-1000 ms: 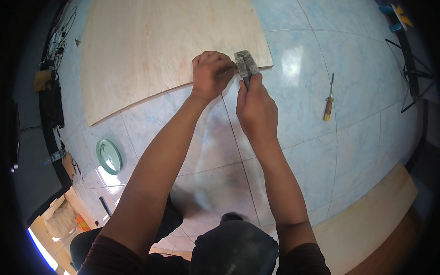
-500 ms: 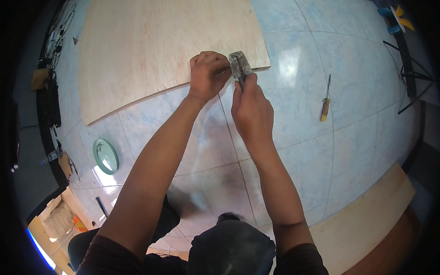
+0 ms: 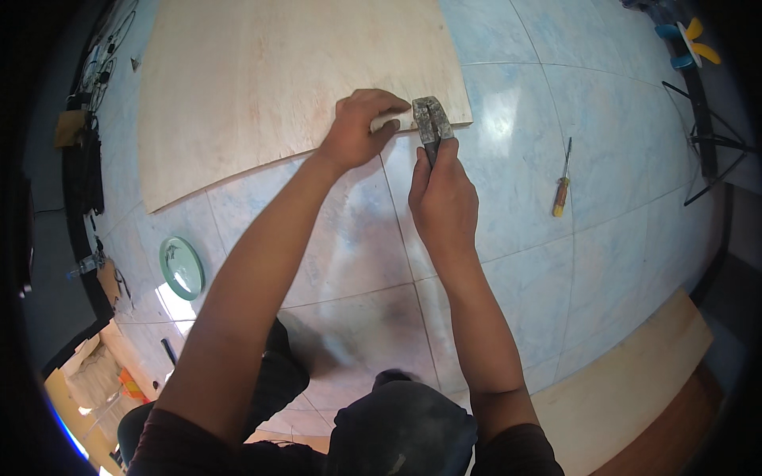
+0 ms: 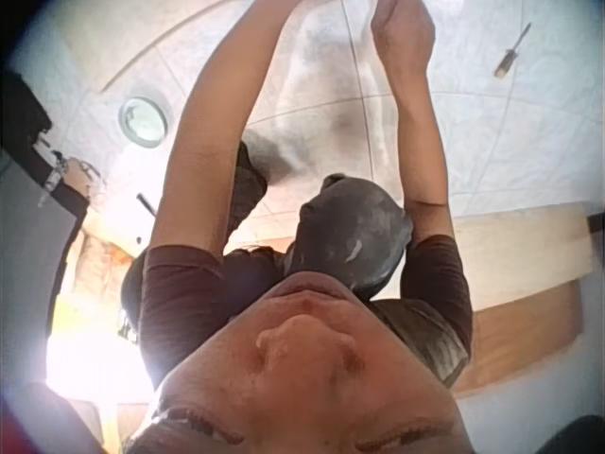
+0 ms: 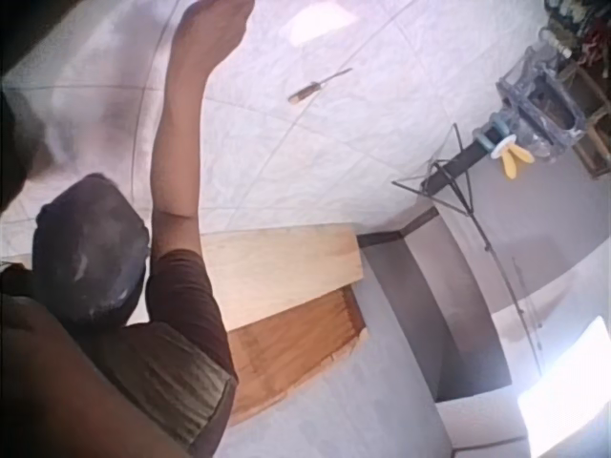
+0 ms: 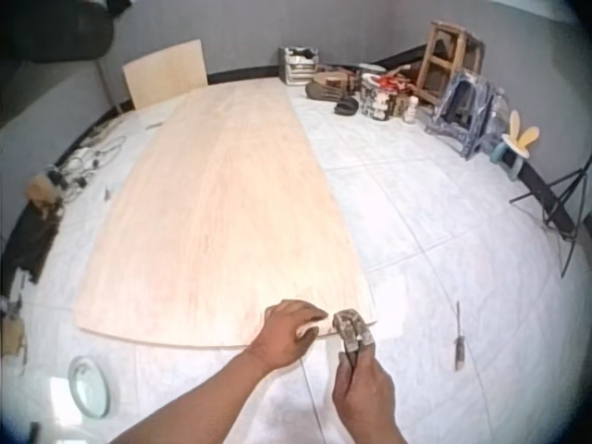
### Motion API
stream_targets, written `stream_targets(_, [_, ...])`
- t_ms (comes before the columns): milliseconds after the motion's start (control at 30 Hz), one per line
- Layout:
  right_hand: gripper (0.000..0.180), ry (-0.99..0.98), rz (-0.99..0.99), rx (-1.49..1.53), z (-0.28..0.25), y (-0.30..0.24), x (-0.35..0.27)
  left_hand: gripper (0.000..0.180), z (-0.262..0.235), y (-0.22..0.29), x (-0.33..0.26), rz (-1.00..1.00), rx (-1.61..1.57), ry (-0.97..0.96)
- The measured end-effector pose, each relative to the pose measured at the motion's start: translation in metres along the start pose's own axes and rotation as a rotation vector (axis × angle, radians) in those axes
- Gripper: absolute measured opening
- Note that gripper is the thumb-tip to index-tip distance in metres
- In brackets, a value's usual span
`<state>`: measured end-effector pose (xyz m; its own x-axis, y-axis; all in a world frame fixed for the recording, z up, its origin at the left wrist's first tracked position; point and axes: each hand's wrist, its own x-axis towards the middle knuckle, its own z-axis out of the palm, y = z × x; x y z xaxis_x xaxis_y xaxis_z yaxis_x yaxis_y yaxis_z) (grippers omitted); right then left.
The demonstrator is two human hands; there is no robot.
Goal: The person assembles a wooden board by hammering nails into its edges. They use a hammer to drive nails and a screwdriver to adjust the wood pieces, working on a tiled floor.
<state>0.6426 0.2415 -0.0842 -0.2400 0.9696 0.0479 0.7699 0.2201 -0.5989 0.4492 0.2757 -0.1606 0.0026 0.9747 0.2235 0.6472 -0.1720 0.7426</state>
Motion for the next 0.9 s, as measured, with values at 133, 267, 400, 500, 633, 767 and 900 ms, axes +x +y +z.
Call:
stream_targets(133, [0.027, -0.011, -0.014, 0.018, -0.003, 0.001, 0.005, 0.031, -0.008, -0.006, 0.005, 0.033, 0.174, 0.014])
stream_targets(267, [0.026, -0.055, -0.008, -0.001, -0.003, -0.004, 0.009, 0.026, -0.008, -0.006, 0.002, 0.051, 0.231, 0.048])
stream_targets(400, [0.026, -0.105, 0.037, 0.004, -0.006, -0.006, 0.008, 0.025, -0.007, -0.007, 0.003, 0.031, 0.194, 0.020])
stream_targets(500, [0.025, -0.081, 0.016, 0.048, -0.006, -0.010, 0.003, 0.025, -0.009, -0.007, 0.003, 0.007, 0.187, 0.004])
stream_targets(633, [0.027, -0.233, 0.133, -0.078, -0.007, -0.010, 0.010, 0.025, -0.009, -0.007, 0.003, 0.005, 0.188, 0.001])
stream_targets(767, [0.029, -0.129, 0.093, -0.035, -0.011, -0.020, 0.012, 0.026, -0.008, -0.008, 0.005, 0.006, 0.196, 0.009])
stream_targets(900, [0.029, -0.095, 0.068, -0.023, -0.010, -0.025, 0.011, 0.027, -0.008, -0.009, 0.004, 0.004, 0.204, 0.023])
